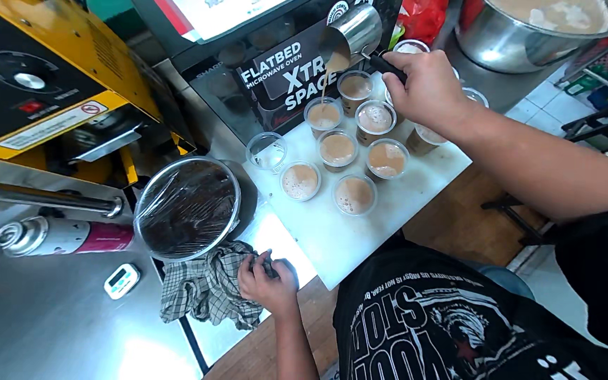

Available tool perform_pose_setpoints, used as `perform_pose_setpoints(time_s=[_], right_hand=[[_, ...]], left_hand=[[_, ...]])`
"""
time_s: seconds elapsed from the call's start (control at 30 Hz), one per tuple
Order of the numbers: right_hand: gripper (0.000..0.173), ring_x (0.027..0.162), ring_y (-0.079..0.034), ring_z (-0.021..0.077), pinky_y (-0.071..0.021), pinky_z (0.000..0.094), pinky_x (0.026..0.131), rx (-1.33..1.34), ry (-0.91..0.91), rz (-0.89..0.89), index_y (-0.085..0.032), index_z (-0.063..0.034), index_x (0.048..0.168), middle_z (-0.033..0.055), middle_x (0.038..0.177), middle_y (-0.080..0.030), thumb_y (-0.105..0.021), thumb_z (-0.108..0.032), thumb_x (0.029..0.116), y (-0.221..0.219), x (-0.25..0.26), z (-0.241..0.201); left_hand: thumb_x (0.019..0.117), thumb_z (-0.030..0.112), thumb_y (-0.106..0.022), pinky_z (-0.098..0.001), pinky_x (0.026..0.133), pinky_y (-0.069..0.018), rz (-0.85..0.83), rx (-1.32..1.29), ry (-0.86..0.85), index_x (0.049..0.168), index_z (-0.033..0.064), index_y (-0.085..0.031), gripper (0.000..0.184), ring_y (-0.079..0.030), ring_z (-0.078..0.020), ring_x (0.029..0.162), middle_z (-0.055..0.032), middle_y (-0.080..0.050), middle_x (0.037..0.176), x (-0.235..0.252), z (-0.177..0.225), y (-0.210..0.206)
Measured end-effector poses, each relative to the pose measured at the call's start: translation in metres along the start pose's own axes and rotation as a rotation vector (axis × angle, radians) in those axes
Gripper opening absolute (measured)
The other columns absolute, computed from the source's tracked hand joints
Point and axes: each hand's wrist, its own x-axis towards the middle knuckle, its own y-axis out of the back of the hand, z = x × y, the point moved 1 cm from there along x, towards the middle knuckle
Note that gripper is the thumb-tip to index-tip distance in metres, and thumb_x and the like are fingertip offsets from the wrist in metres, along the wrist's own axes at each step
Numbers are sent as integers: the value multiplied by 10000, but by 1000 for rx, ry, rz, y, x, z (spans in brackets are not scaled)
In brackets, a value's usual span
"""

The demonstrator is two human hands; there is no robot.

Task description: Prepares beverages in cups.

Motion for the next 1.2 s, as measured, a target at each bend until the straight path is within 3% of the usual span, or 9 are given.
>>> perform_pose_setpoints(time_s=[0.87, 1.03, 1.2], right_hand=[[322, 877, -722, 389, -552, 568, 787, -9, 10, 5, -674, -13, 1273, 218, 973, -730, -481, -156, 1057, 2, -3, -1], [355, 915, -723, 401, -555, 576, 818, -19, -14, -8, -653, -17, 1335, 224, 1011, -733, -481, -169, 1063, 2, -4, -1], [349, 899, -721, 403, -552, 572, 803, -18, -3, -6, -659, -7, 1316, 225, 995, -732, -481, -163, 1060, 2, -5, -2]], left_hand=[[873, 276, -511, -621, 1046, -321, 2, -8, 2, 1025, 52, -748, 360, -527, -433, 1270, -243, -626, 1277, -1, -1, 0], [875, 290, -506, -612, 1045, -325, 1, -7, 1, 1026, 60, -749, 368, -529, -425, 1267, -238, -627, 1273, -1, -1, 0], [870, 290, -504, -609, 1032, -333, 8, -4, -5, 1018, 58, -750, 370, -535, -429, 1255, -242, -629, 1266, -1, 0, 0]])
